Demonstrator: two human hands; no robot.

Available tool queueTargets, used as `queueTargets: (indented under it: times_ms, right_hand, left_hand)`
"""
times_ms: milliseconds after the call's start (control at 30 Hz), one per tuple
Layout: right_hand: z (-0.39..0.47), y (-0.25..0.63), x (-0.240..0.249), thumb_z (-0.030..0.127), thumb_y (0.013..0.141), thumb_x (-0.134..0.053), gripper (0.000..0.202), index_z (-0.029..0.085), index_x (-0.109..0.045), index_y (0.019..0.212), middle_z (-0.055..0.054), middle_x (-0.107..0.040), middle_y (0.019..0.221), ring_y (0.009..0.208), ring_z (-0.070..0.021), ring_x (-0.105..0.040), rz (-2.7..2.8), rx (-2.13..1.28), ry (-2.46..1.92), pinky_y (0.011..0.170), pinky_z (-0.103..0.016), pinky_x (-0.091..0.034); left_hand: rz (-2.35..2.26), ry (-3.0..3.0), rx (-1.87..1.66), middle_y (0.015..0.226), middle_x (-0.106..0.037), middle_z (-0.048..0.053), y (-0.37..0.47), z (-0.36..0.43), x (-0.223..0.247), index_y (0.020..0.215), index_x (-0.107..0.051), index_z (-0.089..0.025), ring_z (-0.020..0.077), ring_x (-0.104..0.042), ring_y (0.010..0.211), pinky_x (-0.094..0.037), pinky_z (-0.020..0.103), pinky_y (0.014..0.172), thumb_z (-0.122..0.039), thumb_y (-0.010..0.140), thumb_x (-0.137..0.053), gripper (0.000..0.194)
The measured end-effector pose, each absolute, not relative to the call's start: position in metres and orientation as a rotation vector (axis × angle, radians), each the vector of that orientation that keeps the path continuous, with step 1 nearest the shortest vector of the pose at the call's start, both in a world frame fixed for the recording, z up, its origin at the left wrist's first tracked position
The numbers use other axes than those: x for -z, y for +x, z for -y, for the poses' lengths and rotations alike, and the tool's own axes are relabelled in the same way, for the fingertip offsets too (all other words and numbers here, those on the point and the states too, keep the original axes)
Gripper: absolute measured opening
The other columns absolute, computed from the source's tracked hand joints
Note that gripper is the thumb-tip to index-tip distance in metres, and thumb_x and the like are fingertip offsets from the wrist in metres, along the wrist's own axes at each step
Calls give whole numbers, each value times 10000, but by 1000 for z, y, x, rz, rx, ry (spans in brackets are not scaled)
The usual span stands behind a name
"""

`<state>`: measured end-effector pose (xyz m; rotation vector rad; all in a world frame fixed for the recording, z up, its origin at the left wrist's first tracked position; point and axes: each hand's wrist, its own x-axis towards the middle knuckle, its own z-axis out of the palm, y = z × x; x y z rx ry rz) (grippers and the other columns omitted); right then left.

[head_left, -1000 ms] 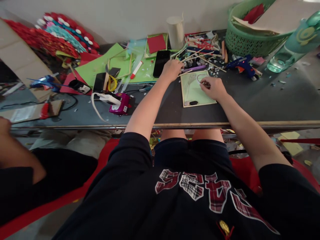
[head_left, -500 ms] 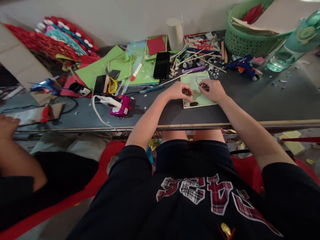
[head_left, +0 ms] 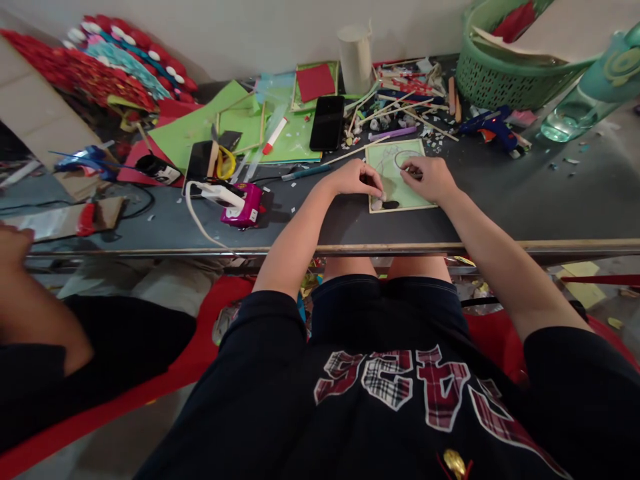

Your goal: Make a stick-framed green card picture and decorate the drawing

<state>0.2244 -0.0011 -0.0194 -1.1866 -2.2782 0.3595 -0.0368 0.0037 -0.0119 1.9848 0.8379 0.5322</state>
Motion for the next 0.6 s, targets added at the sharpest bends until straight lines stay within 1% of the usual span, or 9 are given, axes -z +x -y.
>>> queueTargets:
  times_ms: [67,133,200,267,400,600]
  right_hand:
    - [0,225,21,353,926,-595,217,226,-752,1006,-86,-769,901,810,-236,-696,2280,-356,-1178,790,-369,-546]
    - [-1,226,21,366,929,-591,226,228,-750,1010,-86,-769,897,799,-235,-695,2281,-362,-1169,790,-372,-550]
    - [-1,226,21,379,931,-592,233,227,-748,1014,-88,-769,894,804,-239,-699,2279,-376,-1157,790,-375,-555]
    - [-1,226,21,387,933,-591,238,227,-747,1014,-91,-771,899,817,-245,-704,2279,-388,-1151,788,-377,-559]
    - [-1,225,21,376,923,-586,246,217,-755,1005,-98,-774,900,813,-242,-705,2279,-378,-1157,781,-371,-557]
    - [-2,224,23,361,902,-603,242,212,-765,1001,-90,-775,896,820,-239,-708,2263,-374,-1164,789,-363,-555]
  left_hand:
    - [-828,2001,-546,758,-778,79,-36,-5,14,766,-787,-154,161,-702,711,-525,268,699,-387,695,-934,284]
    - [-819,2013,-582,806,-790,83,-36,-6,15,811,-802,-155,157,-693,728,-511,265,702,-379,762,-888,245]
    - [-809,2021,-610,936,-820,94,-35,-6,14,944,-836,-172,169,-712,796,-519,271,741,-360,830,-831,220]
    - [-784,2053,-585,1024,-831,93,-35,-5,12,1014,-853,-205,190,-737,882,-536,278,800,-337,841,-825,220]
    - [-707,2138,-486,1009,-838,80,-34,-4,7,958,-877,-246,206,-758,967,-545,273,903,-342,813,-868,173]
    - [-652,2237,-418,1087,-832,67,-38,-12,11,1061,-875,-305,210,-743,1034,-521,271,976,-346,847,-845,220]
